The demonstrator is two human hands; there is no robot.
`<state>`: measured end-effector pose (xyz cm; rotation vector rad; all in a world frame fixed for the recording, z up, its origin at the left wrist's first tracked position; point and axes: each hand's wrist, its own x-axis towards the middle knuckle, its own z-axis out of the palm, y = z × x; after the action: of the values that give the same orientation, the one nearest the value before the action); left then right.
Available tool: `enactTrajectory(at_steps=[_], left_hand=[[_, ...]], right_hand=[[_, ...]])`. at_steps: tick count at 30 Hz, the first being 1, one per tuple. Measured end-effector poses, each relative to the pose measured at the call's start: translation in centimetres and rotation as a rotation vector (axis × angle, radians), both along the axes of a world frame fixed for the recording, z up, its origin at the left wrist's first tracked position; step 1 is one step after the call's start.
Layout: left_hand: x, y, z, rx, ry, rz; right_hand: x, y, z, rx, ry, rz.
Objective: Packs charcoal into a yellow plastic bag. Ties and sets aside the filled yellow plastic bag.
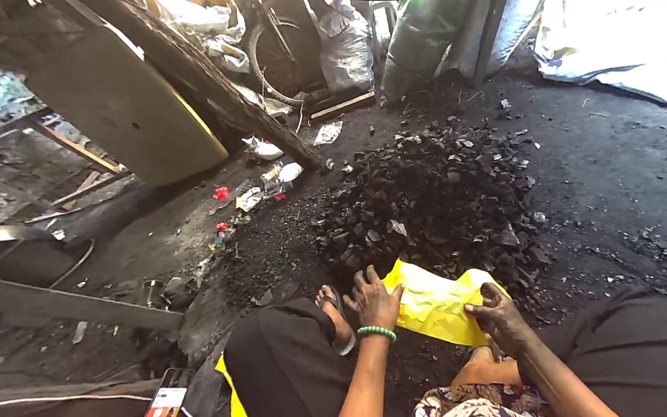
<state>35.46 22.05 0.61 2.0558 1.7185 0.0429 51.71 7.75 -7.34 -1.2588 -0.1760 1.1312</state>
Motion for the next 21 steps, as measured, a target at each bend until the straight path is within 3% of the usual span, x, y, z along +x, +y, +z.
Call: enactTrajectory(at_steps=[2,4,8,10,14,18,21], left_hand=[[0.8,-1.2,1.2,0.005,-0.105,-0.070],[1.8,-2.3,1.6,-0.188,-0.249,-0.129],[3.0,-3.3,-0.6,-0.554,-0.418,-0.192],[2.9,-3.6,-1.2,-0.633,-0.577,-0.108],[2.1,-3.3,0.6,-0.800,-0.950,0.261],[0.0,-1.9,2.8,-0.846,-1.398,0.573],[-0.4,-0.8,3.3,-0.708,-1.583,0.619]], right_hand=[[-0.4,0.5,0.5,-0.049,-0.073,0.036],[-1.2,1.0,1.2,-0.066,-0.129,0.068],[-2.8,1.7,3.3,-0.088,-0.215,0.190],[-2.9,1.8,3.4,-0.020,-0.181,0.235],[-1.1,1.9,2.0,0.217,-0.038,0.196],[2.2,2.4,0.7,-0.050,-0.221,0.114],[4.0,2.2,-0.6,-0.244,-0.474,0.272]])
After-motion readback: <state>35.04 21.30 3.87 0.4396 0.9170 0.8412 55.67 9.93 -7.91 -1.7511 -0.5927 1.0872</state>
